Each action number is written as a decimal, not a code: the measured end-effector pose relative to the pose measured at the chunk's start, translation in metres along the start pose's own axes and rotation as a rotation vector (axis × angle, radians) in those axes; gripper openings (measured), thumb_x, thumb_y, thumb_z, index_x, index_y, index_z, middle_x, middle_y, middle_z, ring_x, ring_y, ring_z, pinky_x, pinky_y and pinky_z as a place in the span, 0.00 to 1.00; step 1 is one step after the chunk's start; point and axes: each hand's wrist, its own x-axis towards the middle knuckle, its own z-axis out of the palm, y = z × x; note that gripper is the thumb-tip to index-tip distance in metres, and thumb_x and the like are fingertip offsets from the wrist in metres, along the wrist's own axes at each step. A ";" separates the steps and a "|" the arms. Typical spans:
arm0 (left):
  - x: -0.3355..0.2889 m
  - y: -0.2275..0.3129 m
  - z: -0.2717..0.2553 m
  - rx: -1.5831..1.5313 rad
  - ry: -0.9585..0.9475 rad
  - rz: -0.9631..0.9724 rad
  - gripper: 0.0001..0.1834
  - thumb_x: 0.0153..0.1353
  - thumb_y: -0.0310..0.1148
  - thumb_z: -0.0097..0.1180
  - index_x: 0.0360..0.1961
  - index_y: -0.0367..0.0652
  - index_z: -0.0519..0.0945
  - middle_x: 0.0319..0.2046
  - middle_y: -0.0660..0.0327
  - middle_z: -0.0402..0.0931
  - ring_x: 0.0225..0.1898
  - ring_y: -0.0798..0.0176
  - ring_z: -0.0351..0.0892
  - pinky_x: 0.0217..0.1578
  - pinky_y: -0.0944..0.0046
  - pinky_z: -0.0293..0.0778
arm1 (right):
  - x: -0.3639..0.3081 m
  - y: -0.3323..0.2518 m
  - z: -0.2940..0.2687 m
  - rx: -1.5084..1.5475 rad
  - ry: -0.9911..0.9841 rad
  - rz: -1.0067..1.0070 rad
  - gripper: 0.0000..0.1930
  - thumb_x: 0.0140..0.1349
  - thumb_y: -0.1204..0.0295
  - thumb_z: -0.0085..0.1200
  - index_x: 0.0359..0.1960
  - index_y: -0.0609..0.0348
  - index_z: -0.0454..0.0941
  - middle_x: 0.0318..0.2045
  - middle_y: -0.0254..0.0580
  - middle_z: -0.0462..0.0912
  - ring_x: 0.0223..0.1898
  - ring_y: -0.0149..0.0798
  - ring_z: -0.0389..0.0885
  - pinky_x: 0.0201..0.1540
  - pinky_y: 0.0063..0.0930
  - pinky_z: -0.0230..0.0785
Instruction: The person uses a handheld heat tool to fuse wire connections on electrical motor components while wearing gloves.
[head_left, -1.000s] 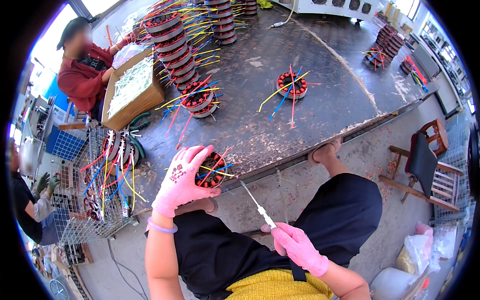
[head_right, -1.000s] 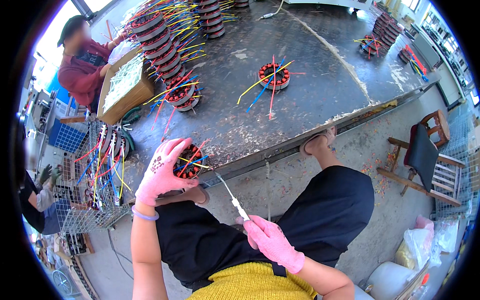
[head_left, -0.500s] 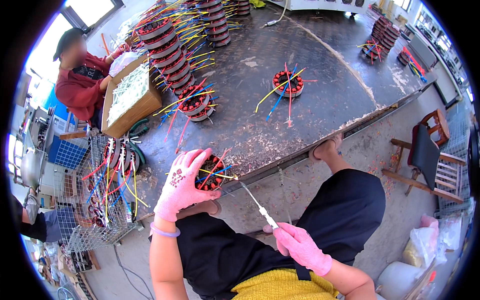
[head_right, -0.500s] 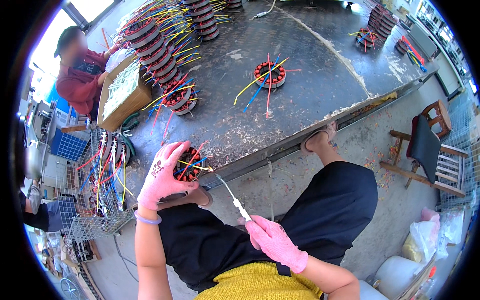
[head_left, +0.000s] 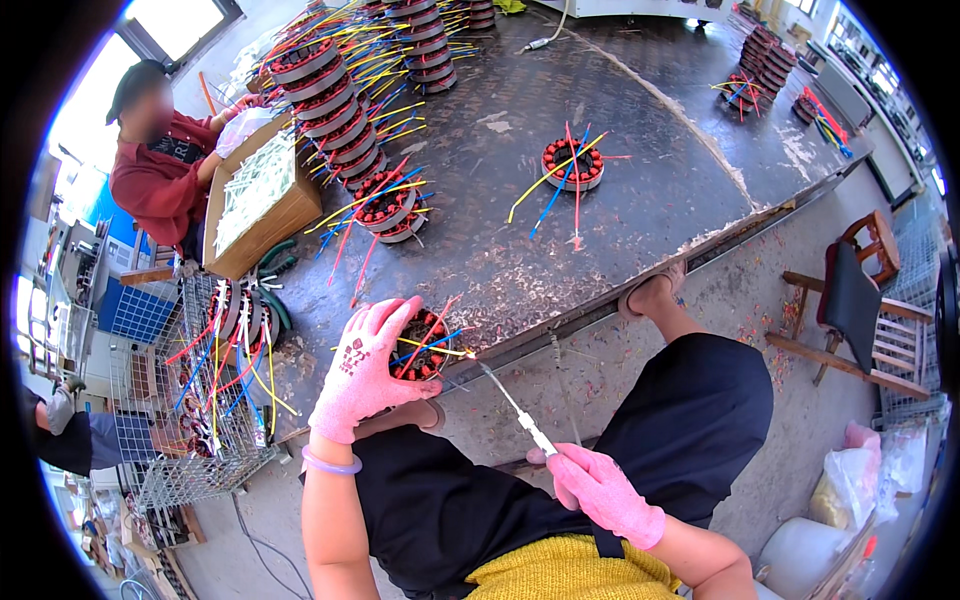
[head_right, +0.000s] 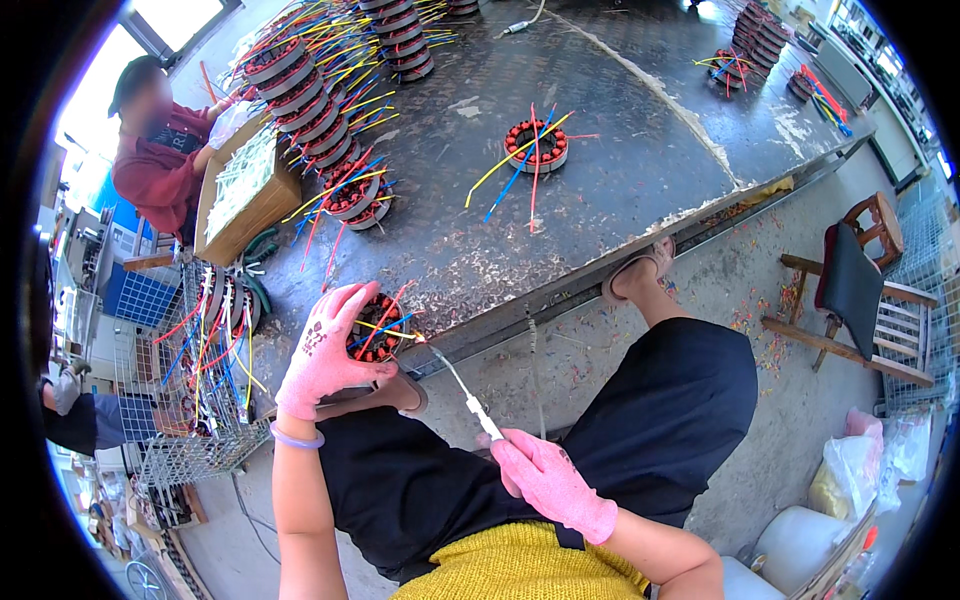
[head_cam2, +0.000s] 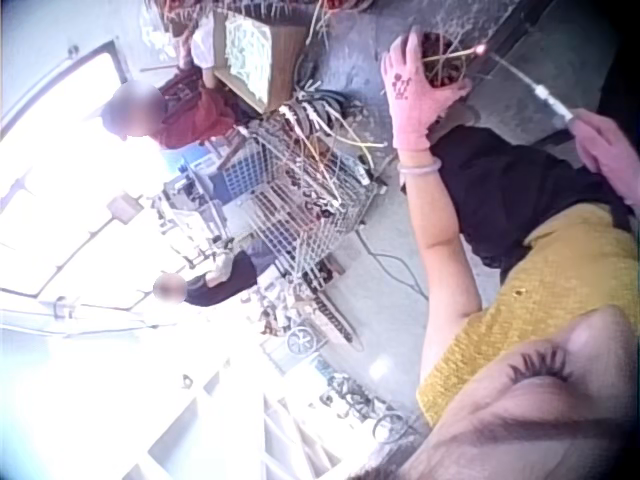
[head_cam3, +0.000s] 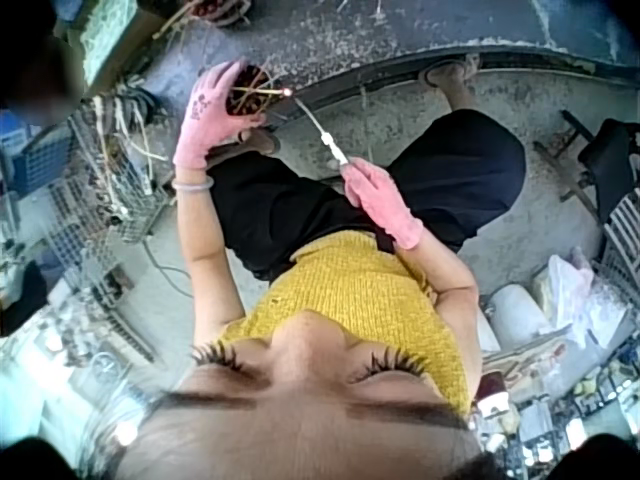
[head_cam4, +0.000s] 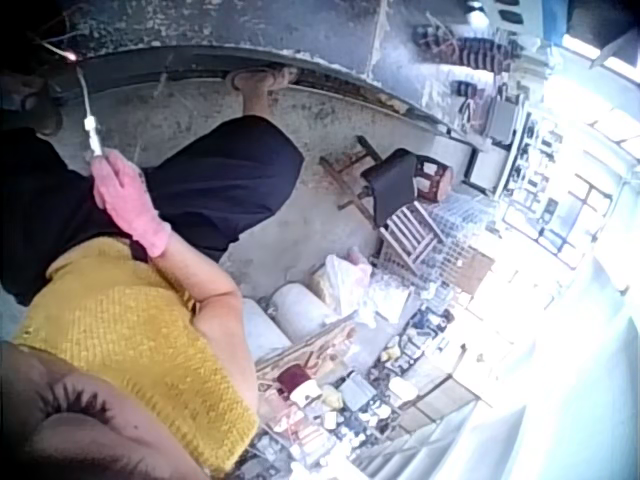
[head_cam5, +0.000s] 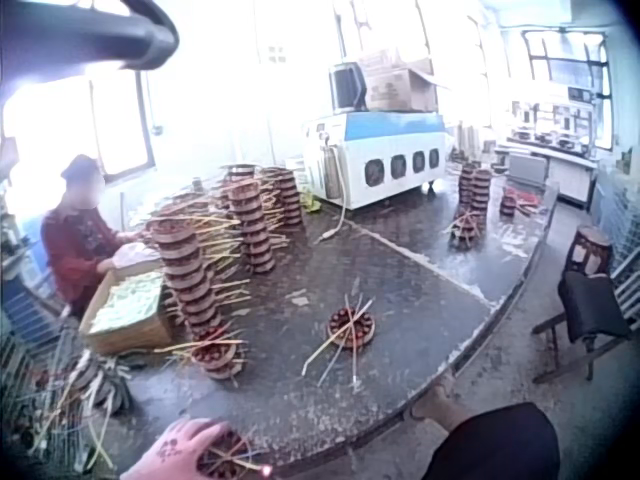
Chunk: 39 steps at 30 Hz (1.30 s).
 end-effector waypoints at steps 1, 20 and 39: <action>0.000 -0.001 0.000 0.000 0.000 0.000 0.54 0.34 0.45 0.77 0.66 0.41 0.69 0.61 0.50 0.69 0.64 0.44 0.66 0.67 0.49 0.60 | 0.000 0.000 0.000 0.006 0.000 0.001 0.18 0.74 0.62 0.44 0.53 0.63 0.78 0.20 0.29 0.69 0.22 0.23 0.65 0.26 0.22 0.59; 0.000 -0.001 0.001 -0.003 0.001 0.000 0.54 0.34 0.46 0.77 0.66 0.41 0.69 0.60 0.50 0.69 0.64 0.44 0.67 0.67 0.49 0.60 | 0.000 0.001 -0.001 0.002 -0.005 0.000 0.19 0.75 0.61 0.44 0.54 0.62 0.78 0.20 0.29 0.69 0.22 0.23 0.66 0.27 0.22 0.60; 0.000 -0.001 0.002 -0.020 0.018 0.010 0.53 0.35 0.47 0.77 0.65 0.41 0.69 0.59 0.49 0.69 0.62 0.43 0.67 0.66 0.48 0.60 | -0.002 -0.004 0.000 -0.005 0.000 -0.002 0.20 0.75 0.61 0.43 0.55 0.64 0.77 0.21 0.29 0.69 0.22 0.23 0.65 0.27 0.22 0.60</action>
